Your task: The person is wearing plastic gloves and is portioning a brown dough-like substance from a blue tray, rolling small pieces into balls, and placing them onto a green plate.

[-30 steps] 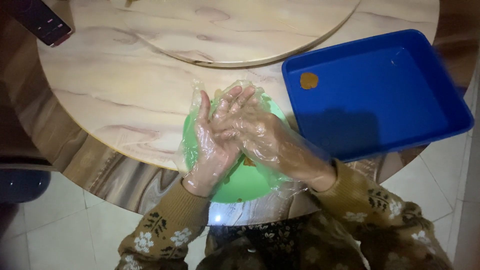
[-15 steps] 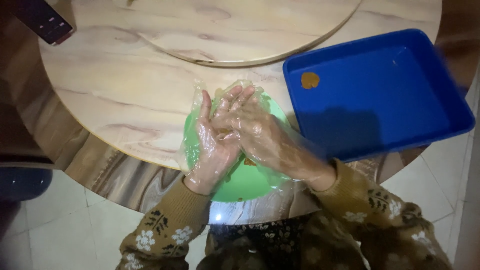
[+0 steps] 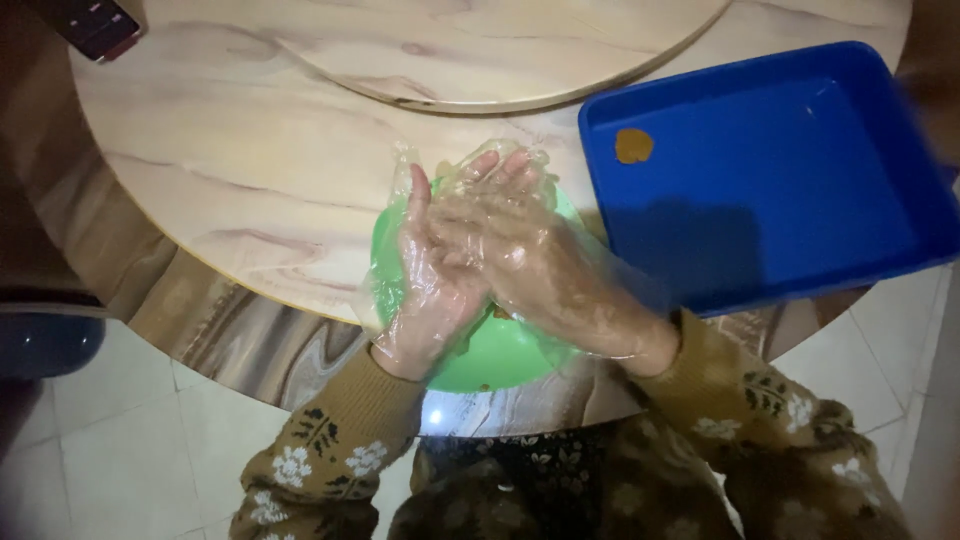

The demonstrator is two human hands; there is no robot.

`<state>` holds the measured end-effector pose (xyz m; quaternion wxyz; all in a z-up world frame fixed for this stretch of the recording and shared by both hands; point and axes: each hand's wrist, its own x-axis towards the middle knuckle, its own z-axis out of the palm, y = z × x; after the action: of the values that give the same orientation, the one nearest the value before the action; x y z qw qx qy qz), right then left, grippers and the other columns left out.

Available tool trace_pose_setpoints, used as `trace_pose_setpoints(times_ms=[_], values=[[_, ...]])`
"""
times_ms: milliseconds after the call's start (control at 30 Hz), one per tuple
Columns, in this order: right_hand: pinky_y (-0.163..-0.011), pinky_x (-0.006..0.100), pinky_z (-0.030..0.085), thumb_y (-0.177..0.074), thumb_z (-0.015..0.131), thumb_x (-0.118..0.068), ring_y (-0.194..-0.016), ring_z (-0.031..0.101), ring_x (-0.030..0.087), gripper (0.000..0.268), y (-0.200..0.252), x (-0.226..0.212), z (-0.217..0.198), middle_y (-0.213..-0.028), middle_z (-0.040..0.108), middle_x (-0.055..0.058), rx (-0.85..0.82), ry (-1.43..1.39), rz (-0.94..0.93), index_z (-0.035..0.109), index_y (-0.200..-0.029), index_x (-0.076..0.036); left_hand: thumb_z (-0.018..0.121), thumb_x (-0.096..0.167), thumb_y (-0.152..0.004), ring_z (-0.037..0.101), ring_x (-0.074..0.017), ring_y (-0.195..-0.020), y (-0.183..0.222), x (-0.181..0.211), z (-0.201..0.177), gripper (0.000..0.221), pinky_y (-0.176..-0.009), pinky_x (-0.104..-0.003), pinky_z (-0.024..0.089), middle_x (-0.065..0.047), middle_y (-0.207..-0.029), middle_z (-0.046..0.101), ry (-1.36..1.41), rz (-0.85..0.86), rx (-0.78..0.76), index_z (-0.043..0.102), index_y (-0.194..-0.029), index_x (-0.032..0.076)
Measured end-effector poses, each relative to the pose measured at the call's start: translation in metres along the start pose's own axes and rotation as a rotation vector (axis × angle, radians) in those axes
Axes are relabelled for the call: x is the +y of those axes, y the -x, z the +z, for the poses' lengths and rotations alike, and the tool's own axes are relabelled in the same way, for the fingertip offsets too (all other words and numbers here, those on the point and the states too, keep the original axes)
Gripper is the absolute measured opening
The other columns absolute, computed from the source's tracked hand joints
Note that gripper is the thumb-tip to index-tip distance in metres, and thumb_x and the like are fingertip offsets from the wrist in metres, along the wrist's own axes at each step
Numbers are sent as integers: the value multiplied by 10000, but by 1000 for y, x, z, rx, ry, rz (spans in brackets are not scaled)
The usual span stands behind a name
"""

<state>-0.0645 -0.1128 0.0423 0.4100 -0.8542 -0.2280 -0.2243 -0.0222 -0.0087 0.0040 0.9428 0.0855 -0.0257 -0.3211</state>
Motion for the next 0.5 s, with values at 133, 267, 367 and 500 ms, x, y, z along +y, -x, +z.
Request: trace_pose_setpoints(times_ms=[133,267,367,500], values=[[-752,363,451,-1028,558,-227,-829,611,196,303,5,4,5,-1271,673,211,12,-182,152,634,-1259,-46,399,590,-1095,666,-237,-1030,6,-8,13,623,-956,-383,568,-200,-1342,594,177,-31,-58,515,-1366,41],[-1060,574,460,-993,656,-120,-1154,615,355,261,12,33,20,-1224,623,192,-101,274,-16,643,-1235,-22,354,687,-1031,587,-354,-1230,-2,5,1,781,-1079,-554,479,-229,-1430,505,-42,-71,35,392,-1469,42],[-1048,560,463,-986,660,-126,-1139,624,344,243,14,35,17,-1195,629,178,-122,245,4,648,-1211,-36,242,708,-1097,719,-144,-786,-2,7,-16,814,-528,-181,572,-262,-1405,543,274,-135,-176,360,-1523,25],[-1031,540,467,-974,666,-134,-1117,636,327,217,18,33,14,-1153,639,155,-159,194,40,655,-1176,-56,349,690,-1032,568,-364,-1274,-7,11,-32,765,-1111,-604,452,-216,-1434,497,-1,-88,-43,424,-1431,43]])
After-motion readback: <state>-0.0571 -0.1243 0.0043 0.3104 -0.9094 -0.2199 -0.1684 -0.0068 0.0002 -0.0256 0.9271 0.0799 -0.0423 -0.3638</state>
